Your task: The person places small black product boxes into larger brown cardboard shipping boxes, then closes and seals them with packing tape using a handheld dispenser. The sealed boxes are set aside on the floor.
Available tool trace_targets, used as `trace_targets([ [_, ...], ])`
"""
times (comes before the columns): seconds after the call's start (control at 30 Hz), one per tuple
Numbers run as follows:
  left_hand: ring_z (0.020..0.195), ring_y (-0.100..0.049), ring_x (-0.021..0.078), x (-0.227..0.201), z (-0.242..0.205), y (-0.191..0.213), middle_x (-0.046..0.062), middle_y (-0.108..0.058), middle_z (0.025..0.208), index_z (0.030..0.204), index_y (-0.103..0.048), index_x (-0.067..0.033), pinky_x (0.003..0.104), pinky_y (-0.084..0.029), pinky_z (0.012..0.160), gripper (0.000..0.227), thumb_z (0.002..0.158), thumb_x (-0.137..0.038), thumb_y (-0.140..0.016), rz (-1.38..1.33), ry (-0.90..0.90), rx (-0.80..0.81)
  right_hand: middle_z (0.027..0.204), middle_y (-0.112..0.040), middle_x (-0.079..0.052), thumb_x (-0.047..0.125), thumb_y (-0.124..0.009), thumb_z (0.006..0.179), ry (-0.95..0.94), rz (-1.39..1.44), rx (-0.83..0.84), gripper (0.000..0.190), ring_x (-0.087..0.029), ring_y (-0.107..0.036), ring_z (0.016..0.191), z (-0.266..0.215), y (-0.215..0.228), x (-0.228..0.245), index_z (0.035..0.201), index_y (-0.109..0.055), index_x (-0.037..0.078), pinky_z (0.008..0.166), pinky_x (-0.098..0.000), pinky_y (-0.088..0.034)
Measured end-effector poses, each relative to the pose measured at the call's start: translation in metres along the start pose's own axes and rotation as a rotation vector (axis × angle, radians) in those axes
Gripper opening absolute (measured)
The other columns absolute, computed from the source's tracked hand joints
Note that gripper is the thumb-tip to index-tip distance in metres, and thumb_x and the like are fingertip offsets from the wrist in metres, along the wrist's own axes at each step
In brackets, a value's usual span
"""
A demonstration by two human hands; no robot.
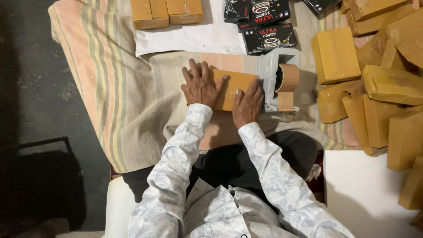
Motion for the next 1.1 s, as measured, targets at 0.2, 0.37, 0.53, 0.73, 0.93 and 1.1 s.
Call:
trace_targets([
  [0.2,0.086,-0.064,0.0385,0.021,-0.002,-0.01,0.019,-0.058,0.104,0.14,-0.052,-0.0119,0.049,-0.054,0.066,0.098,0.073,-0.082,-0.065,-0.116,0.192,0.172,0.147,-0.045,-0.034,0.023,-0.057,0.106,-0.038,0.094,-0.051,0.069,-0.049,-0.044,0.134,-0.001,-0.002,-0.007,0.157,-0.024,-0.01,0.114,-0.0554,-0.032],
  [0.37,0.083,-0.065,0.0395,0.027,-0.002,-0.024,0.018,-0.058,0.097,0.132,-0.054,-0.0124,0.048,-0.055,0.066,0.081,0.085,-0.078,-0.063,-0.115,0.174,0.153,0.141,-0.049,-0.031,0.025,-0.058,0.105,-0.068,0.041,-0.054,0.067,-0.048,-0.046,0.129,0.004,0.006,0.003,0.156,-0.03,-0.008,0.114,-0.0553,-0.035],
  [0.53,0.079,-0.066,0.0376,0.031,0.001,-0.032,0.018,-0.056,0.097,0.124,-0.053,-0.0109,0.048,-0.056,0.063,0.068,0.093,-0.071,-0.06,-0.081,0.138,0.135,0.143,-0.05,-0.029,0.027,-0.061,0.104,0.02,-0.028,-0.165,0.061,-0.048,-0.048,0.127,-0.003,0.022,0.023,0.152,-0.04,-0.004,0.108,-0.0542,-0.04],
  [0.73,0.075,-0.069,0.0407,0.052,0.009,-0.021,0.021,-0.052,0.11,0.104,-0.05,-0.0035,0.05,-0.058,0.062,0.073,0.088,-0.073,-0.065,-0.175,0.214,0.176,0.135,-0.059,-0.023,0.024,-0.056,0.108,0.059,0.14,-0.213,0.041,-0.042,-0.057,0.124,0.047,-0.015,0.01,0.145,-0.054,0.005,0.105,-0.0499,-0.047],
  [0.93,0.079,-0.069,0.0432,0.069,0.016,-0.024,0.027,-0.062,0.104,0.106,-0.052,-0.0012,0.051,-0.057,0.068,0.09,0.077,-0.086,-0.063,-0.192,0.271,0.359,0.12,-0.069,-0.017,0.026,-0.06,0.108,-0.057,0.336,-0.057,0.024,-0.034,-0.065,0.116,0.132,-0.098,-0.031,0.121,-0.069,0.009,0.103,-0.046,-0.052],
  [1.1,0.109,-0.067,0.0448,0.043,-0.021,-0.039,0.029,-0.068,0.116,0.11,-0.057,-0.0007,0.055,-0.053,0.093,0.084,0.087,-0.082,-0.054,-0.098,0.231,0.475,0.149,-0.054,-0.023,0.022,-0.058,0.111,0.107,0.508,0.028,0.046,-0.037,-0.058,0.132,0.141,-0.111,-0.046,0.151,-0.045,0.006,0.111,-0.0431,-0.047],
])
Point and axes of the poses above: each hand's wrist, its own z-axis towards the middle knuckle, its own y-axis out of the back of the hand, x = y × z, the point moved 10 cm from there along z, towards the middle knuckle
